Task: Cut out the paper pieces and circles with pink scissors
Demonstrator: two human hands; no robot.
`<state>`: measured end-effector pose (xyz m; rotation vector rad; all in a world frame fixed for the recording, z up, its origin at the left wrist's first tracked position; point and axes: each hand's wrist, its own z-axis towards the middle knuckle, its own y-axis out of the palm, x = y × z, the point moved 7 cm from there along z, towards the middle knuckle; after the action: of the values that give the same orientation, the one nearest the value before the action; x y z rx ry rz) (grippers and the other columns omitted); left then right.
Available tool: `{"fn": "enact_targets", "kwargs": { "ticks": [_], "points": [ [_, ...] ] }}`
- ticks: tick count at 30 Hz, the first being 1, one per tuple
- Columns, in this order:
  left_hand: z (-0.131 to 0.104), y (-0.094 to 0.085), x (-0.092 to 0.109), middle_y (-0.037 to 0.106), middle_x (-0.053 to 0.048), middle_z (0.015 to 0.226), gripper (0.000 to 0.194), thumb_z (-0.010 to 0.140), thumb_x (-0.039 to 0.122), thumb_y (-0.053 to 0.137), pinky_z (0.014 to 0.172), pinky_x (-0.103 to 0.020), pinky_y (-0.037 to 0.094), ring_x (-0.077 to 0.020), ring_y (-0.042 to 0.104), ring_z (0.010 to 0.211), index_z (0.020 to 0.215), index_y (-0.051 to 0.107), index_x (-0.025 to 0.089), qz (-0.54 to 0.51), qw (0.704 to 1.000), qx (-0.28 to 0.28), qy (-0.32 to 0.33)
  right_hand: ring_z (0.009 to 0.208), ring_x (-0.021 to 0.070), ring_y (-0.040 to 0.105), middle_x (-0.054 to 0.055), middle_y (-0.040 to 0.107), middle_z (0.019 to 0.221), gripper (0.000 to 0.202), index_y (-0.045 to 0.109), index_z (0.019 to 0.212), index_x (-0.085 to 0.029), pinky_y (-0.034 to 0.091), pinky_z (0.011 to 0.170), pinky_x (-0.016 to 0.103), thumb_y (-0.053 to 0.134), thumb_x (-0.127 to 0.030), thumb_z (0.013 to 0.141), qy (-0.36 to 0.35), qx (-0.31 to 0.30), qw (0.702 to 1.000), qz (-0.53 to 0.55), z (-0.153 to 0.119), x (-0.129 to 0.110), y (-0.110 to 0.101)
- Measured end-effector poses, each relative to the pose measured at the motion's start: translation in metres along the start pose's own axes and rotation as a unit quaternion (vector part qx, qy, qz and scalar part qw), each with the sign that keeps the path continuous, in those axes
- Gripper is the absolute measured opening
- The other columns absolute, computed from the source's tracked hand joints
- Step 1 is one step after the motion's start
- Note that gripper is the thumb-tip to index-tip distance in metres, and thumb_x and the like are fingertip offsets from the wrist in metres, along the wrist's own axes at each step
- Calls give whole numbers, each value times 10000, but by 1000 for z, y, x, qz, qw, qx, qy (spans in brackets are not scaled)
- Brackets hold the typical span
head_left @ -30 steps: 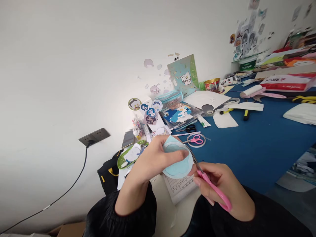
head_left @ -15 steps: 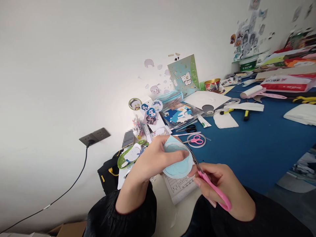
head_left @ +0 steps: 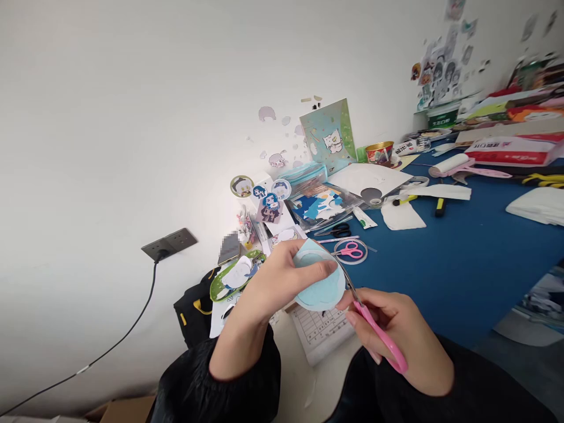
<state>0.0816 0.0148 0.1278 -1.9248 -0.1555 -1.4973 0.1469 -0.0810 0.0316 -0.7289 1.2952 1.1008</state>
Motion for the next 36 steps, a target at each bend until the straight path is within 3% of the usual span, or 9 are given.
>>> {"fn": "enact_targets", "kwargs": {
  "ticks": [7, 13, 21, 36],
  "points": [
    [1, 1, -3, 547, 25, 555, 207, 734, 311, 688, 448, -172, 363, -87, 473, 489, 656, 610, 136, -30, 999, -7, 12, 346, 66, 343, -87, 374, 472, 8, 622, 743, -168, 270, 351, 208, 618, -175, 743, -7, 5, 1000, 17, 0, 3, 0],
    [0, 3, 0, 548, 29, 550, 207, 736, 294, 685, 453, -177, 375, -87, 476, 484, 625, 601, 141, -35, 999, -8, 18, 308, 67, 345, -93, 390, 437, 86, 618, 763, -151, 259, 361, 226, 615, -236, 755, -27, -27, 998, 48, 0, -3, 2],
    [0, 2, -1, 527, 20, 547, 222, 719, 310, 688, 439, -188, 344, -91, 449, 481, 615, 602, 134, 0, 1000, -12, 10, 347, 77, 357, -87, 397, 425, 155, 520, 632, -197, 245, 406, 241, 640, -190, 729, -53, -48, 996, 62, 1, -12, 4],
    [2, 2, -1, 523, 29, 553, 188, 707, 276, 671, 478, -198, 353, -98, 464, 507, 601, 596, 139, 27, 999, -23, 14, 339, 63, 373, -74, 395, 520, 190, 485, 601, -202, 234, 354, 236, 635, -193, 717, -41, -27, 998, 49, 3, -16, 6]
  ]
}}
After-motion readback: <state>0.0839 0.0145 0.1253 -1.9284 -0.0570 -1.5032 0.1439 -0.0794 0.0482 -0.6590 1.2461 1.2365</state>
